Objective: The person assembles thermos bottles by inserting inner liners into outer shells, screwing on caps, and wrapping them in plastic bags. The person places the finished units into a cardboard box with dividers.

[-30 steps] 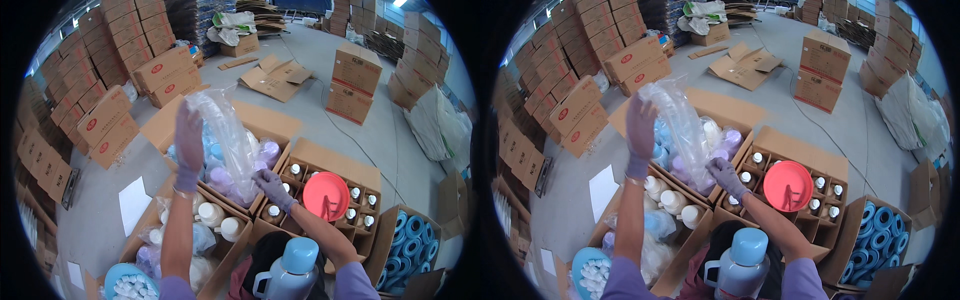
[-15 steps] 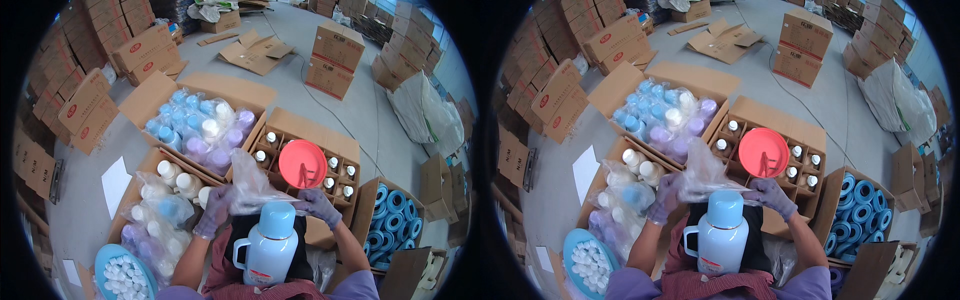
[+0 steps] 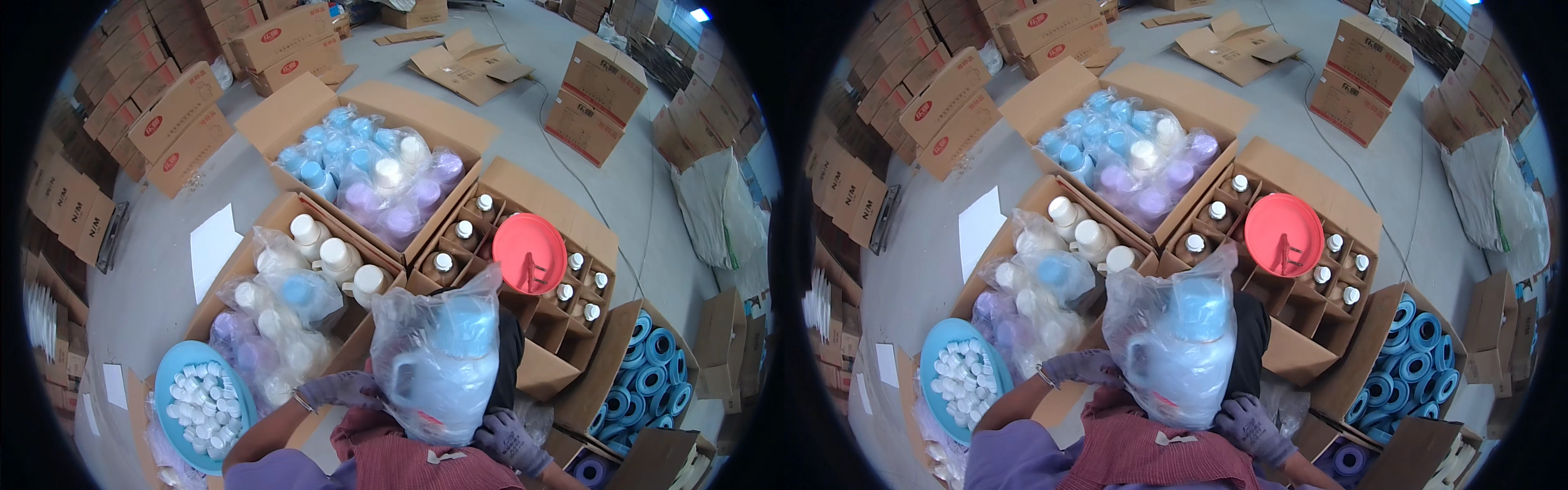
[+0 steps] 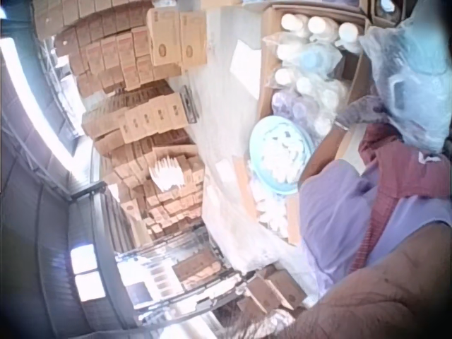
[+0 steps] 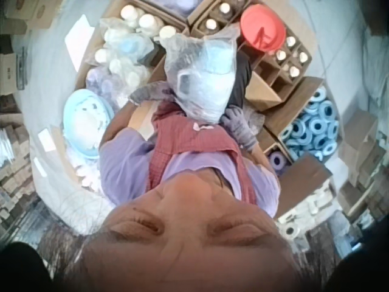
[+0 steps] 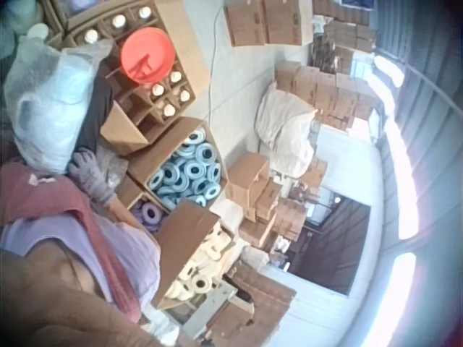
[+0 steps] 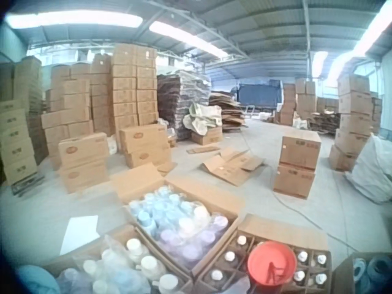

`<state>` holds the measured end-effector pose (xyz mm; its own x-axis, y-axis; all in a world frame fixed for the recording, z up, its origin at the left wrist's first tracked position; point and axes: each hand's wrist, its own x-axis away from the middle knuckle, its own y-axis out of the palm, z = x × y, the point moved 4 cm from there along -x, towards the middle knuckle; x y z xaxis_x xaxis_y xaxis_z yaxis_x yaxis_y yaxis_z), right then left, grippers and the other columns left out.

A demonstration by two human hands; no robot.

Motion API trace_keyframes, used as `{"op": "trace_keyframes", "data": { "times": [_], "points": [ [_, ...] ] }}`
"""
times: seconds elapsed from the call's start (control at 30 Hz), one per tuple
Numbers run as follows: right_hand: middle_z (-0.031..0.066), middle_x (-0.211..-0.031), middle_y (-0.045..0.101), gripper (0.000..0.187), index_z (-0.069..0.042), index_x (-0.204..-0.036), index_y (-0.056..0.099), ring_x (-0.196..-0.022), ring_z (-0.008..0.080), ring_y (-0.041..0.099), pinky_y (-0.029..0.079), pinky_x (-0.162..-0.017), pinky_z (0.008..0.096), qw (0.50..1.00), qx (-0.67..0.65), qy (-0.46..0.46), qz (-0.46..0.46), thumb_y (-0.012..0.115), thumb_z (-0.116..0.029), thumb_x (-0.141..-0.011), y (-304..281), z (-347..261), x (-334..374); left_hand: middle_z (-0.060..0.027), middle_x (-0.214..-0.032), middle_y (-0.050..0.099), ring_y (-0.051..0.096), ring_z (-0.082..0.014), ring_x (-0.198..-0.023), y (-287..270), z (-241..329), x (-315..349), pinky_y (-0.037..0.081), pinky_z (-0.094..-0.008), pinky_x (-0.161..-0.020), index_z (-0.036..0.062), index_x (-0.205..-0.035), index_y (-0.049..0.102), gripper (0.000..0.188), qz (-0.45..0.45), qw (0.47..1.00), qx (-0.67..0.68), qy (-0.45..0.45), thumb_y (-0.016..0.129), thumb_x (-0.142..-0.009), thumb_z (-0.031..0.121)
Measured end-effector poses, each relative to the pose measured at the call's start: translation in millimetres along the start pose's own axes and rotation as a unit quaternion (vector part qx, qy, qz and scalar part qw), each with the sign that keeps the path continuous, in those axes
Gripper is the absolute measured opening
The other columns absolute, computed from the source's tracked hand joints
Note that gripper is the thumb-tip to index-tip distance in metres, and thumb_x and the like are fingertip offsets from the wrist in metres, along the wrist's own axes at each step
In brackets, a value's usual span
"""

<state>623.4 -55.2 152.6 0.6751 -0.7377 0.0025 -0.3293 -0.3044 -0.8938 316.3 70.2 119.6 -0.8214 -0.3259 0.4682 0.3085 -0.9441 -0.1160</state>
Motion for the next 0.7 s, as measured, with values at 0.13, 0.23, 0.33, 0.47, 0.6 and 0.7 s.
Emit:
{"op": "trace_keyframes", "data": {
  "times": [0.13,0.23,0.33,0.47,0.6,0.7],
  "points": [
    [0.0101,-0.103,0.056,0.02,-0.015,-0.097,0.066,-0.105,0.0315,0.057,0.041,-0.101,0.051,0.997,0.034,-0.03,-0.069,0.057,-0.028,-0.084,24,-10,13,-0.0123,-0.131,0.059,0.056,-0.0191,-0.117,-24,22,4,0.045,-0.0327,-0.102,0.0023,-0.143,0.045,0.058,0.198,0.954,0.215,0.066,0.068,-0.094,0.023],
    [0.011,-0.104,0.056,0.023,-0.016,-0.099,0.066,-0.102,0.031,0.057,0.042,-0.094,0.0502,0.993,0.026,-0.034,-0.114,0.059,-0.03,-0.083,25,-13,7,-0.0139,-0.126,0.061,0.058,-0.0201,-0.116,-36,78,-16,0.046,-0.0328,-0.099,0.0041,-0.139,0.047,0.055,0.218,0.976,0.001,0.026,0.069,-0.09,0.018],
    [0.0114,-0.102,0.056,0.023,-0.015,-0.1,0.065,-0.097,0.0305,0.058,0.044,-0.088,0.0474,0.994,-0.026,-0.018,-0.101,0.063,-0.029,-0.082,20,-6,0,-0.0153,-0.11,0.067,0.064,-0.0225,-0.104,-20,-23,-8,0.049,-0.0346,-0.095,0.0021,-0.131,0.055,0.045,0.24,0.968,-0.037,-0.058,0.065,-0.09,0.017],
    [0.012,-0.096,0.056,0.016,-0.009,-0.094,0.062,-0.091,0.0303,0.058,0.048,-0.08,0.0398,0.961,-0.269,0.042,0.051,0.068,-0.019,-0.083,9,-5,-43,-0.0114,-0.103,0.069,0.067,-0.0227,-0.097,17,-99,86,0.056,-0.0345,-0.083,-0.0012,-0.119,0.062,0.033,0.309,0.897,0.311,-0.064,0.063,-0.086,0.005],
    [0.0148,-0.095,0.054,0.009,-0.003,-0.089,0.057,-0.09,0.0306,0.057,0.047,-0.079,0.0371,0.909,-0.34,-0.059,0.234,0.062,-0.01,-0.087,-24,-1,-206,-0.0101,-0.102,0.067,0.067,-0.0202,-0.091,10,-114,118,0.058,-0.0333,-0.075,-0.0006,-0.112,0.064,0.024,0.536,0.827,0.167,0.04,0.055,-0.09,0.005],
    [0.0151,-0.106,0.06,0.015,-0.005,-0.096,0.064,-0.098,0.032,0.059,0.049,-0.085,0.0447,0.99,0.033,-0.06,0.126,0.062,-0.016,-0.086,18,34,-311,-0.0119,-0.106,0.067,0.067,-0.0231,-0.094,-16,-145,121,0.056,-0.0364,-0.084,-0.0043,-0.104,0.066,0.024,0.626,0.688,0.363,0.049,0.059,-0.089,0.013]
  ]
}}
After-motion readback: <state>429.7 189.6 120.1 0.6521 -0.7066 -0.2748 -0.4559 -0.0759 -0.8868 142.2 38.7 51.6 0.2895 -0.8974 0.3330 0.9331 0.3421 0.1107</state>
